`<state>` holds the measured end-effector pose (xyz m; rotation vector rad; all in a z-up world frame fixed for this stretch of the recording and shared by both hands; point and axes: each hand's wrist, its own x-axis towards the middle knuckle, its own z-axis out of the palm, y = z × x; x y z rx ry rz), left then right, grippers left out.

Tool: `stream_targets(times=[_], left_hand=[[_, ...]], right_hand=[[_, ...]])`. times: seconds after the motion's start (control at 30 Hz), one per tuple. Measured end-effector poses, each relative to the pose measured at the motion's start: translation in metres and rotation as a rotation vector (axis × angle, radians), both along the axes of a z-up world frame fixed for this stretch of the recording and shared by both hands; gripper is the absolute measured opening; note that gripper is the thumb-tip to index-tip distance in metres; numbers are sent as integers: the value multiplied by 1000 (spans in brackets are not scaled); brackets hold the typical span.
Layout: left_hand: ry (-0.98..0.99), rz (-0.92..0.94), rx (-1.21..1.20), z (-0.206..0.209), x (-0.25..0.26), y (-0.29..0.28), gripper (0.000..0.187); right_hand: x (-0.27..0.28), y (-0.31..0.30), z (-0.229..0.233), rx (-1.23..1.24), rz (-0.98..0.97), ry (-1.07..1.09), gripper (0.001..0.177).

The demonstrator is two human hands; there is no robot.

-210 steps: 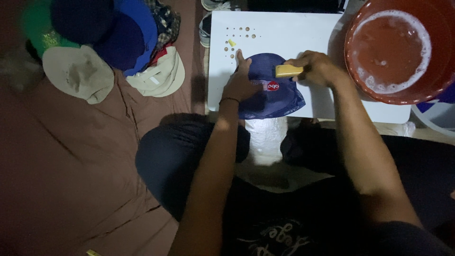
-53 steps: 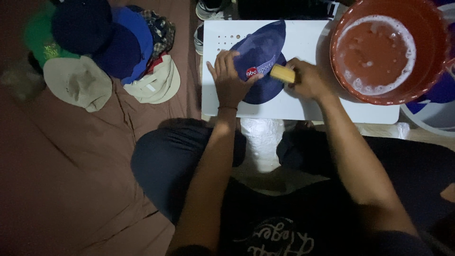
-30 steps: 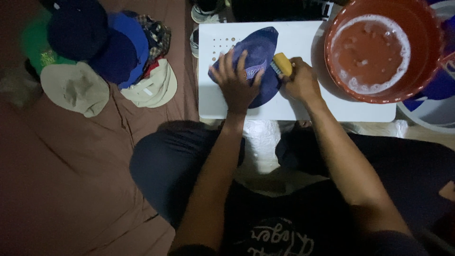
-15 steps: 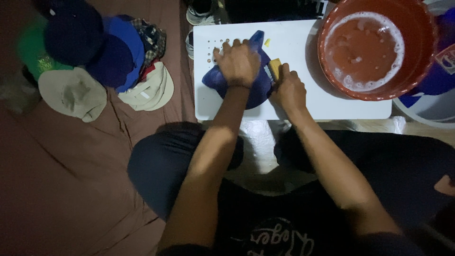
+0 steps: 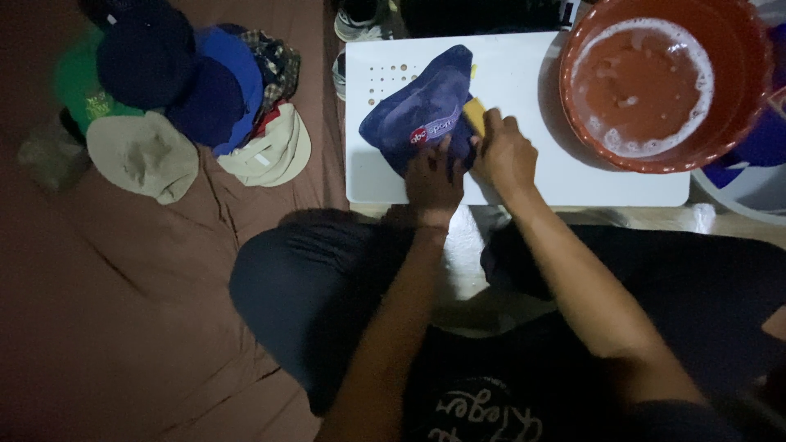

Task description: The person cleans a cap by scrubbing it with a brush dipped in soapy water from a bowl, handling the cap by its brim and crown.

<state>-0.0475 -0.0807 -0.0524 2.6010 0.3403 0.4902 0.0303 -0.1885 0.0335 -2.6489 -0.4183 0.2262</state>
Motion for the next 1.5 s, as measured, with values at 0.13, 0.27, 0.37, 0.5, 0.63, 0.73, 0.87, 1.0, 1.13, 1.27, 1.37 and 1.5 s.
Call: stream_targets(times=[0.13,0.27,0.37,0.5,0.63,0.73,0.87,1.0,1.13,1.27,1.37,1.5], left_hand=[[-126,71,141,-14,-6,4,40],[-65,33,73,-15,-2,10,42],[7,7,30,-12,-2,12,44],[-73,51,91,-14,-2,13,41],[-186,-8,-127,-37,7,22,37],[-307,-13,-223,-24,7,34,28],[-392,330,-205,66,19,62,51],[-162,260,-147,88,50,91,66],[514,-20,-398,116,69,97,63],[512,-30,-356,115,76,88,53],[553,-20,-392,98,78,93,41],[561,-16,-419,96,79,93,44]], right_hand=[[2,-5,0,77,51,28,30],[43,3,-24,84,64,-59,26],[51,15,-19,110,39,-73,26],[18,10,-10,33,-7,-21,30],[-19,8,13,-69,-1,146,43],[-20,12,21,-79,32,145,49],[-18,9,0,-49,34,130,52],[-29,15,9,-43,-62,217,48],[-36,20,13,-5,-47,206,49],[-35,14,5,18,-19,179,53],[-37,15,-4,19,-31,149,45],[-34,16,-7,48,-41,128,41]])
